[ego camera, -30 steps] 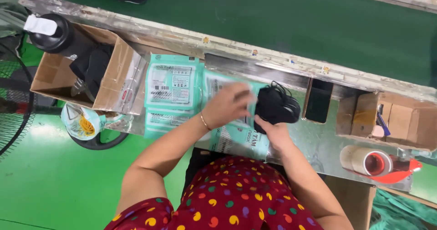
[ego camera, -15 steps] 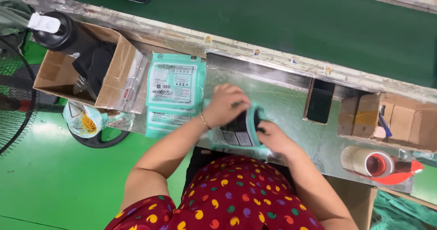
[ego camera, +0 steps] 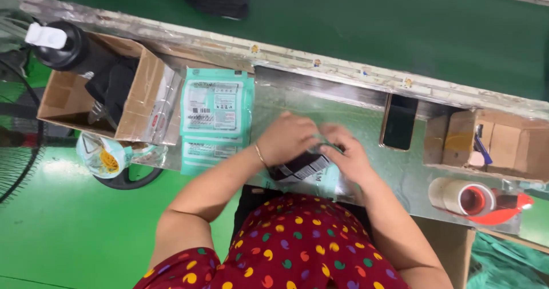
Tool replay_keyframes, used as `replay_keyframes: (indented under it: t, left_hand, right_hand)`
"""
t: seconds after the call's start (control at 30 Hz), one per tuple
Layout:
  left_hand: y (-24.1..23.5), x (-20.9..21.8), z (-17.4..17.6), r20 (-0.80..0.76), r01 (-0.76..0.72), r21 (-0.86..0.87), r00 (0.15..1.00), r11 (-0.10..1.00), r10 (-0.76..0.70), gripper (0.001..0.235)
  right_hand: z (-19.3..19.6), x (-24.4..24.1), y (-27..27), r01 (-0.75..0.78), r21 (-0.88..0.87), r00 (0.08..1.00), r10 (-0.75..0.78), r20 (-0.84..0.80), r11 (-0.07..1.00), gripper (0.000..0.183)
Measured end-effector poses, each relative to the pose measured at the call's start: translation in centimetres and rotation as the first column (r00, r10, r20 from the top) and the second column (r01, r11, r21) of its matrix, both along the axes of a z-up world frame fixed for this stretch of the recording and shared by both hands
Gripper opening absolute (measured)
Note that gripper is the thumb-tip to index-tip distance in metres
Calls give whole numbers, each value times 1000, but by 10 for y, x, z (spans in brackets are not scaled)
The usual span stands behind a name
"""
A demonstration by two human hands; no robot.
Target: The person is packing black face masks into individual plastic bags at a factory workstation.
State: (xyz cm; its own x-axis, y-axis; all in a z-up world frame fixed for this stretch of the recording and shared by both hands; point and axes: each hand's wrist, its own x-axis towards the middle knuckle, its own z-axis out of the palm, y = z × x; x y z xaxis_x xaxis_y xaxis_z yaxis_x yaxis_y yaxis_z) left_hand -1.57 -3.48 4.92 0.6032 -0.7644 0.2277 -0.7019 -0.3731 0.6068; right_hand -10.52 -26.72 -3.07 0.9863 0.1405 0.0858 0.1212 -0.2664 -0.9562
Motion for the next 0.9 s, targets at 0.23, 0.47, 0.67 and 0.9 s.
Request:
replay_keyframes:
  t: [0.23, 0.47, 0.67, 0.9]
  left_hand:
    - [3, -5, 11, 109, 10, -139, 994, 990, 5, 13]
    - [7, 7, 8, -10, -96, -171, 995, 981, 96, 16]
    - [31, 70, -14, -45, -320, -262, 947, 910, 320, 28]
    - [69, 209, -27, 302, -494, -289, 766, 820, 567, 83]
  right_hand:
    - [16, 3, 7, 7, 56, 1000, -6, -26, 998, 9]
    - [26, -2, -6, 55, -293, 998, -58, -1, 954, 17]
    - [-9, -21, -114, 472, -360, 875, -477, 82, 805, 26]
    - [31, -24, -153, 732, 372, 567, -813, 131, 570, 32]
